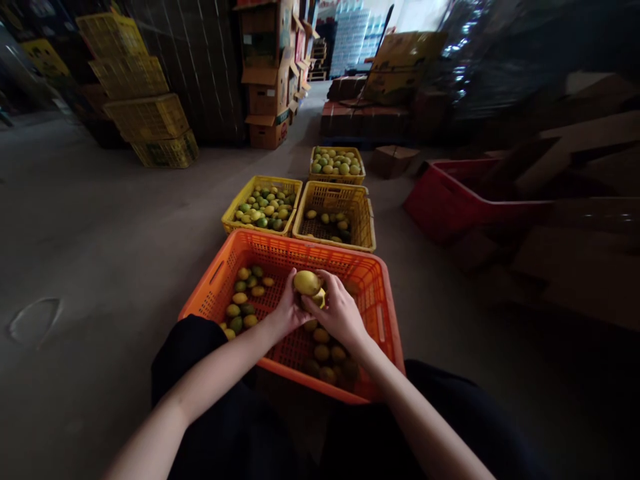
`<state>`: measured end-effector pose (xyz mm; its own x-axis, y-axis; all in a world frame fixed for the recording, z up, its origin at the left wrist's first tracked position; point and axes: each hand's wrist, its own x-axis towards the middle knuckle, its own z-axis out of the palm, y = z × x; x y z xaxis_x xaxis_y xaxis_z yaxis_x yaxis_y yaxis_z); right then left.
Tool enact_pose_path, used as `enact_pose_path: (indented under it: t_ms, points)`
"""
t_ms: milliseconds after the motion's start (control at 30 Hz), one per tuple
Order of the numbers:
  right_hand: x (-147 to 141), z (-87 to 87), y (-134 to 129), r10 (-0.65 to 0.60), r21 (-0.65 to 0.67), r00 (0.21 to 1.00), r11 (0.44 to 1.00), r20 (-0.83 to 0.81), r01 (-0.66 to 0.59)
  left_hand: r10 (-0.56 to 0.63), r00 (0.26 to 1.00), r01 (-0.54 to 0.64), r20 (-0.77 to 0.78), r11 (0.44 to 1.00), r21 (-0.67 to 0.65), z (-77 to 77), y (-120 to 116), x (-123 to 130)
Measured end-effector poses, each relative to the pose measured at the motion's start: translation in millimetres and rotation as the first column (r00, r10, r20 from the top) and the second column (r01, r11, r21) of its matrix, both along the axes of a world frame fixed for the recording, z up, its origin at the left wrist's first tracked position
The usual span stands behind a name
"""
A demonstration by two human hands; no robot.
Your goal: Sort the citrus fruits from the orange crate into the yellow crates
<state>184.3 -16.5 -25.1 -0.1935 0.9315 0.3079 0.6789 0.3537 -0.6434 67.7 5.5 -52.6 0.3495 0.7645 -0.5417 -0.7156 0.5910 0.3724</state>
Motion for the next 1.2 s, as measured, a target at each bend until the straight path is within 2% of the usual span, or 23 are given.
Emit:
enact_pose_path:
  t_ms: [100,233,333,433,500,600,700,833,900,1033,1200]
  points:
    - [0,-7.1,0,-0.04,-0.06,0.999,0.997,0.033,0.042,0.055,0.998,-0.056,0.036,0.997,0.044,2.6,5,-1]
    - [-4,-19.5,3,-0.033,-0.15,0.999,0.988,-0.019,0.029,0.032,0.996,-0.039,0.082,0.995,0.088,6.2,4,0]
    - [-4,-20.8,7,-0.03,-0.147,0.999,0.989,-0.044,0.023,0.055,0.994,-0.063,0.09,0.994,0.09,10.0,1,-2]
    - [-2,-14.8,11,-0.06,-0.083,0.98,0.996,-0.191,0.045,0.064,0.988,-0.078,0.138,0.992,0.102,16.0,2,-9]
    - [1,-9.7,12,-0.096,-0.075,0.939,0.994,-0.33,0.076,0.053,0.977,-0.077,0.207,0.991,0.106,19.3,4,-16]
    - [7,-2.5,13,-0.168,-0.117,0.856,0.985,-0.49,0.127,0.131,0.942,-0.158,0.309,0.985,0.066,21.0,9,-25]
    - [12,3.8,14,-0.251,-0.177,0.785,0.967,-0.567,0.181,0.246,0.918,-0.26,0.312,0.966,0.003,22.1,15,-31]
    - [15,4.4,18,-0.369,-0.322,0.672,0.925,-0.642,0.2,0.203,0.938,-0.227,0.282,0.972,0.056,27.5,18,-37]
    - [14,-0.8,21,-0.41,-0.412,0.569,0.902,-0.713,0.133,0.143,0.942,-0.179,0.303,0.979,0.093,30.8,18,-39]
    - [13,-12.6,27,-0.482,-0.535,0.331,0.84,-0.811,-0.089,0.074,0.943,-0.111,0.325,0.989,0.096,34.4,16,-40]
    - [13,-6.5,30,-0.585,-0.598,0.147,0.735,-0.798,-0.319,0.08,0.947,-0.1,0.311,0.994,0.051,33.1,17,-39]
